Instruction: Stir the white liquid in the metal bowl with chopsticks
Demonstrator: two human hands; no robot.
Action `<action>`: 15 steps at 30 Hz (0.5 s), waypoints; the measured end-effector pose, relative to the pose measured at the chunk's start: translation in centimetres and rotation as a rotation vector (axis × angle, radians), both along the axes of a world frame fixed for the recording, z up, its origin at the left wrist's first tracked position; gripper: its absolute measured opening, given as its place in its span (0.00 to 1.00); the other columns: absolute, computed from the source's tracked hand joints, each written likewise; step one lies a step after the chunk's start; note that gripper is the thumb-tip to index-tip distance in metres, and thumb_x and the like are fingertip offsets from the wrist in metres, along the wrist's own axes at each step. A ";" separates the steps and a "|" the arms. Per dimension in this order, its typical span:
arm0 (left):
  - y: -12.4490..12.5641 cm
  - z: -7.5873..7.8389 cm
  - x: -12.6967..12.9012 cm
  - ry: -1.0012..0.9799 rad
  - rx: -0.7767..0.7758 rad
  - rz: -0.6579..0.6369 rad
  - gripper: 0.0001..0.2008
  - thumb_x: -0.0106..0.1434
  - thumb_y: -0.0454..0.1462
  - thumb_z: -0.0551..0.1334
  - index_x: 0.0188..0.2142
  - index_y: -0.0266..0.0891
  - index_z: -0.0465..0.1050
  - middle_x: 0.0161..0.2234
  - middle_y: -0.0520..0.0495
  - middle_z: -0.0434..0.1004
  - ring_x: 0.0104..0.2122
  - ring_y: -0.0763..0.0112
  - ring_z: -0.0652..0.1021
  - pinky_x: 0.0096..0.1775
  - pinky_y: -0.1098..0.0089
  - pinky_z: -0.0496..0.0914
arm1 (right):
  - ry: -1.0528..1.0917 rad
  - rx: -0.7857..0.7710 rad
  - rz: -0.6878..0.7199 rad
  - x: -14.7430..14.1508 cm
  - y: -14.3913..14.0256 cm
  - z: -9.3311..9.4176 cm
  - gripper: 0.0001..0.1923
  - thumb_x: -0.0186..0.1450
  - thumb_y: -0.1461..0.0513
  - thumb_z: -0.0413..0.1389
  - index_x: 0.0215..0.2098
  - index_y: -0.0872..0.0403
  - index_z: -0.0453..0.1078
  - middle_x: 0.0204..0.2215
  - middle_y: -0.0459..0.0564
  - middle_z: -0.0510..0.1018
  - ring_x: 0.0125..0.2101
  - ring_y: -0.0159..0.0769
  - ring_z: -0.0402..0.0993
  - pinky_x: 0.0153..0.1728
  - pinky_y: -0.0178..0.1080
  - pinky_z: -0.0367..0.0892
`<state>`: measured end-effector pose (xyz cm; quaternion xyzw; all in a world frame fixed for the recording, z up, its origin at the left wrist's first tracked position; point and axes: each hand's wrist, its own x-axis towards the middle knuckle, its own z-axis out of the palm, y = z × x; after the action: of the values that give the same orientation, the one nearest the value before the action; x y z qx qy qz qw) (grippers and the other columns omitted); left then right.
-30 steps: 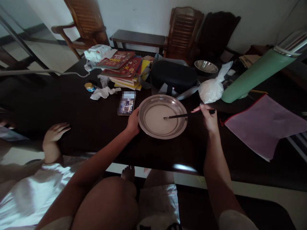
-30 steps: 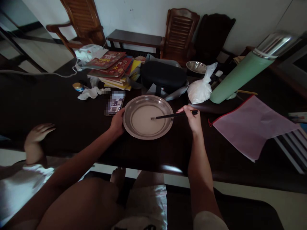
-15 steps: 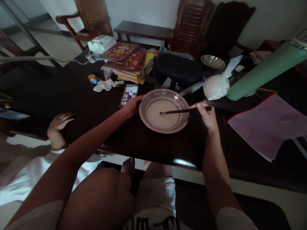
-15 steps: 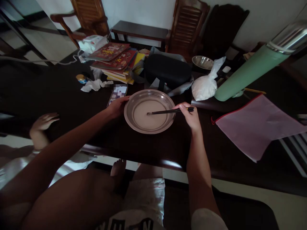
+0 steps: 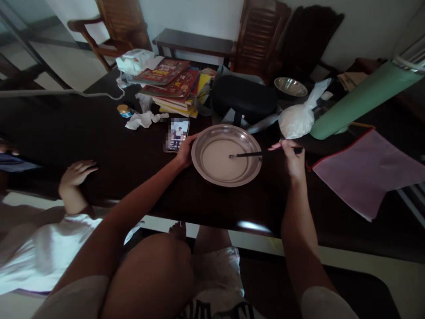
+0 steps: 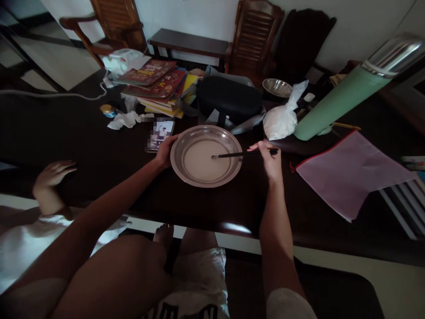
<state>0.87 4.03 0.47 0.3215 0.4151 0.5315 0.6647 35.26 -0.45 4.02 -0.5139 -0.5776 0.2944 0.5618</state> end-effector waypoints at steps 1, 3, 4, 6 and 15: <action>-0.2 0.0 0.0 0.015 0.016 -0.010 0.13 0.64 0.43 0.64 0.40 0.38 0.83 0.40 0.42 0.88 0.49 0.49 0.84 0.57 0.51 0.77 | 0.026 -0.012 -0.011 0.0 0.0 0.0 0.23 0.67 0.39 0.62 0.29 0.46 0.81 0.24 0.46 0.85 0.29 0.43 0.83 0.44 0.50 0.78; -0.6 -0.1 0.0 0.048 0.036 -0.017 0.14 0.64 0.46 0.65 0.40 0.38 0.83 0.39 0.43 0.87 0.49 0.49 0.84 0.56 0.52 0.77 | 0.029 -0.044 0.029 -0.1 0.0 0.0 0.23 0.66 0.39 0.63 0.28 0.46 0.81 0.24 0.46 0.85 0.29 0.43 0.83 0.42 0.50 0.78; -0.8 -0.2 0.0 0.065 0.044 -0.012 0.14 0.63 0.46 0.66 0.39 0.38 0.83 0.38 0.43 0.86 0.49 0.49 0.84 0.56 0.53 0.77 | 0.009 -0.056 0.064 -0.2 -0.1 0.0 0.23 0.65 0.39 0.63 0.28 0.46 0.81 0.25 0.47 0.85 0.31 0.44 0.84 0.42 0.50 0.78; -1.0 -0.3 0.0 0.103 0.060 0.008 0.14 0.64 0.47 0.66 0.38 0.38 0.83 0.37 0.43 0.86 0.50 0.49 0.83 0.55 0.54 0.78 | -0.039 -0.059 0.096 -0.3 -0.1 0.1 0.22 0.64 0.39 0.64 0.28 0.45 0.82 0.28 0.48 0.87 0.35 0.46 0.85 0.45 0.50 0.77; -0.9 -1.1 -0.6 0.340 0.236 0.062 0.15 0.65 0.48 0.63 0.40 0.40 0.82 0.44 0.42 0.86 0.56 0.50 0.79 0.58 0.56 0.73 | -0.030 -0.093 0.105 -0.3 -0.3 0.2 0.23 0.64 0.38 0.64 0.28 0.45 0.82 0.28 0.47 0.87 0.34 0.47 0.85 0.45 0.50 0.77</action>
<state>0.27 3.10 -0.61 0.4692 0.4661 0.5348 0.5260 34.94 -0.76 4.24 -0.5126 -0.5980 0.3423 0.5123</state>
